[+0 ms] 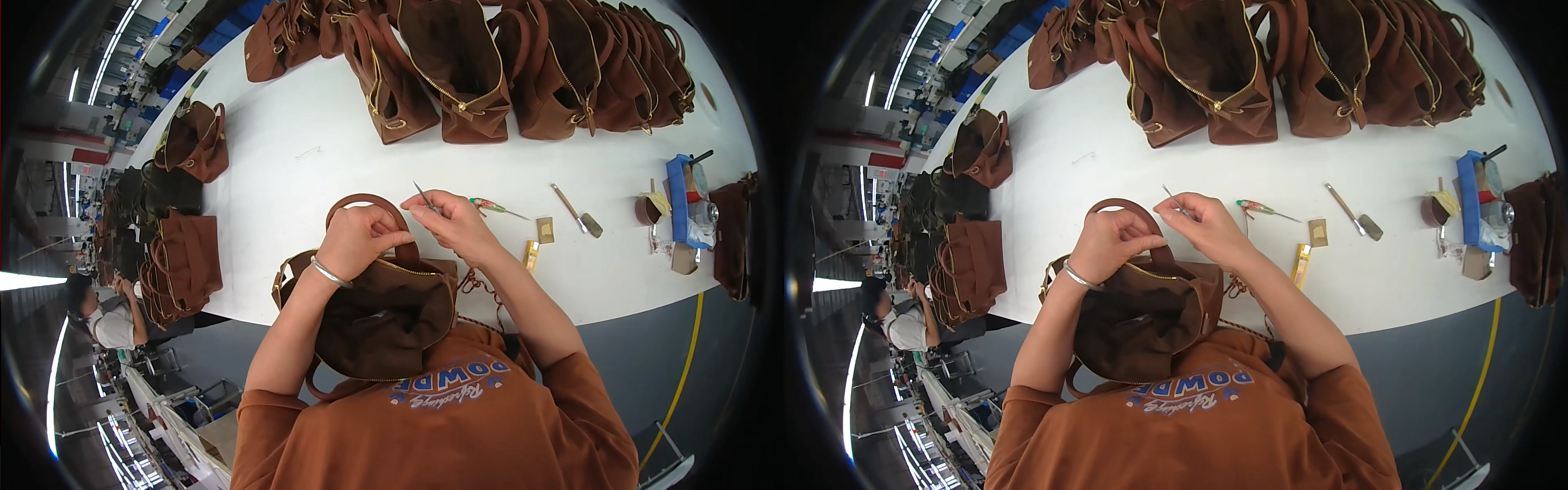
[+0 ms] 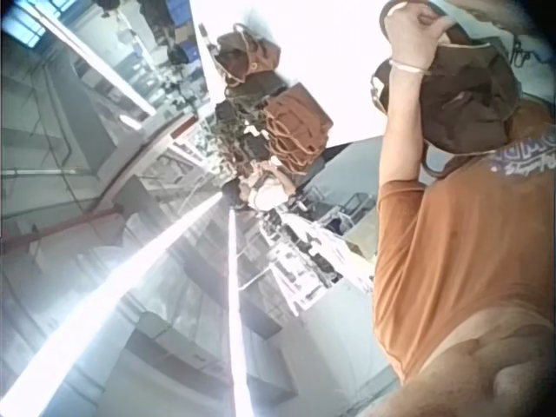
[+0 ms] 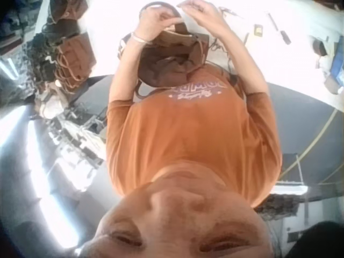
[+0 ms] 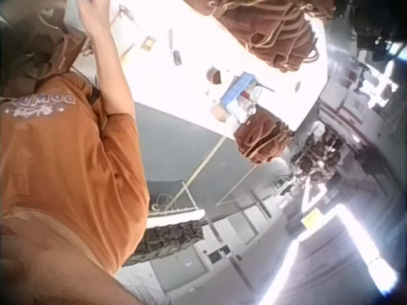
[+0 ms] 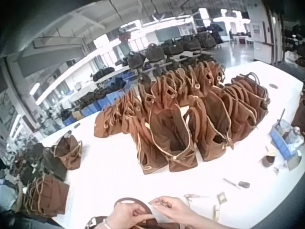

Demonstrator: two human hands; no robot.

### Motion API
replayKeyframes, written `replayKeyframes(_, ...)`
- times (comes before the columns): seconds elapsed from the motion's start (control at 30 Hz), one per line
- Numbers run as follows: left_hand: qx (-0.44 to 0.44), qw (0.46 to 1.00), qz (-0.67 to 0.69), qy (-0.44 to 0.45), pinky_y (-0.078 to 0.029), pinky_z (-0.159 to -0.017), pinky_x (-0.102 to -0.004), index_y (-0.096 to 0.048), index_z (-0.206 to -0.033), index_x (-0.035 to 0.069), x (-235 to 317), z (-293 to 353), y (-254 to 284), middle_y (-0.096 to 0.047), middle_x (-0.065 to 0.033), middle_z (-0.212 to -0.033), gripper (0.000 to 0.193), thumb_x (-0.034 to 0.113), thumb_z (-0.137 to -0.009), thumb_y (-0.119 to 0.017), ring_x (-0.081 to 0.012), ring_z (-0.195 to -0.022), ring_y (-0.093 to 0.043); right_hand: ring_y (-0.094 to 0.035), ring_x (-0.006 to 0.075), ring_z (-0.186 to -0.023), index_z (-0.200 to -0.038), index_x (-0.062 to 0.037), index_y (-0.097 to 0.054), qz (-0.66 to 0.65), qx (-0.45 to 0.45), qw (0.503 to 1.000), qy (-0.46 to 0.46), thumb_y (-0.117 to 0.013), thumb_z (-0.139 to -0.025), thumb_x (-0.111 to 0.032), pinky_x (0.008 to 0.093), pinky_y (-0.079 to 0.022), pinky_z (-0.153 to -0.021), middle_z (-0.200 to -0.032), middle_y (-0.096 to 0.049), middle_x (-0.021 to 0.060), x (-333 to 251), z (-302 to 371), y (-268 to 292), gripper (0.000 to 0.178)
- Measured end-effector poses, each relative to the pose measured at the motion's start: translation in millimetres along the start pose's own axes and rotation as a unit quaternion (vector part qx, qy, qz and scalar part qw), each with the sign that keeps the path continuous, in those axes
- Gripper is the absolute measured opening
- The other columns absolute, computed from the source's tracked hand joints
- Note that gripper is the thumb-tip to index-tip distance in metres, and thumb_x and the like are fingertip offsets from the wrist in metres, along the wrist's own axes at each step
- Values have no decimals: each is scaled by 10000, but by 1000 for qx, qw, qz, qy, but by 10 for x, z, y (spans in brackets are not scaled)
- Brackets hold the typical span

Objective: The person trims threads and marks handles on brown handbags using scissors and a marker. They inspect the zippers and interior of each bag, handling them one at a time on a factory table.

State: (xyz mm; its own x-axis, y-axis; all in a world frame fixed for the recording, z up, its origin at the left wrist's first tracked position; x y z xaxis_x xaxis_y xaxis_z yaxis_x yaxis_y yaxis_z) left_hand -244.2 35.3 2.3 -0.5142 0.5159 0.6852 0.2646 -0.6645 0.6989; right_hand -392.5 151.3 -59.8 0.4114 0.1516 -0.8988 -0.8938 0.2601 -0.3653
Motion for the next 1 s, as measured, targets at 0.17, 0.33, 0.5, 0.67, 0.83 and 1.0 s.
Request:
replayKeyframes(0.17, 41, 998, -46, -11, -537, -573, -278, -681, -742, 12, 31, 61, 7, -692, -92, -662, 242, 206, -754, -824, -181, -602, -688, -345, 6, -535, -985, -58, -659, -49, -52, 997, -29, -618, -956, -350, 199, -252, -461, -640, -459, -85, 139, -200, -74, 296)
replayKeyframes(0.33, 61, 995, -83, -17, -547, -600, -271, -690, -784, 4, 148, 122, 25, -701, -92, -694, 187, 146, -759, -811, -176, -627, -692, -348, 12, -534, -936, -47, -659, -13, -85, 996, -22, -637, -943, -342, 214, -261, -452, -631, -455, -82, 96, -303, -73, 296)
replayKeyframes(0.5, 70, 986, -146, -32, -537, -597, -332, -689, -838, 2, 274, 157, 18, -690, -148, -721, 114, 106, -821, -732, -271, -639, -687, -376, 12, -565, -917, -35, -662, -13, -72, 997, -10, -653, -930, -333, 209, -291, -476, -662, -496, -72, 113, -322, -83, 298)
replayKeyframes(0.67, 63, 973, -220, -29, -518, -603, -396, -662, -818, -15, 341, 147, -42, -658, -193, -724, 127, 86, -887, -630, -352, -657, -653, -417, 25, -626, -883, -29, -667, 2, -47, 999, 20, -669, -917, -331, 212, -339, -532, -698, -533, -58, 84, -291, -121, 304)
replayKeyframes(0.83, 67, 972, -222, -45, -506, -591, -413, -647, -797, -22, 288, 119, -61, -649, -198, -720, 114, 61, -867, -614, -360, -651, -644, -413, 37, -634, -869, -29, -664, 27, -33, 999, 24, -676, -912, -338, 228, -346, -541, -695, -519, -59, 135, -322, -91, 312)
replayKeyframes(1.0, 55, 986, -148, -58, -505, -577, -385, -656, -812, -22, 222, 94, -7, -651, -185, -725, 65, 31, -821, -619, -333, -626, -647, -392, 38, -605, -810, -49, -631, 16, -29, 999, 8, -670, -916, -357, 235, -325, -511, -658, -473, -71, 229, -356, -70, 329)
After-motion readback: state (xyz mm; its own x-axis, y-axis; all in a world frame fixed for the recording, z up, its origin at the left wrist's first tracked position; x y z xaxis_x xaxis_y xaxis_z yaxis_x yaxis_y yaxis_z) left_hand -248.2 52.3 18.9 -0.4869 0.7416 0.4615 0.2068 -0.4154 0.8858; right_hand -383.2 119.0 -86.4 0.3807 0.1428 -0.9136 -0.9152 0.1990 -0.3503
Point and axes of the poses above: each hand's wrist, its own z-axis away from the middle knuckle, its own y-axis out of the back of the hand, x = y × z, the point moved 1 cm from there along -z, towards the middle knuckle
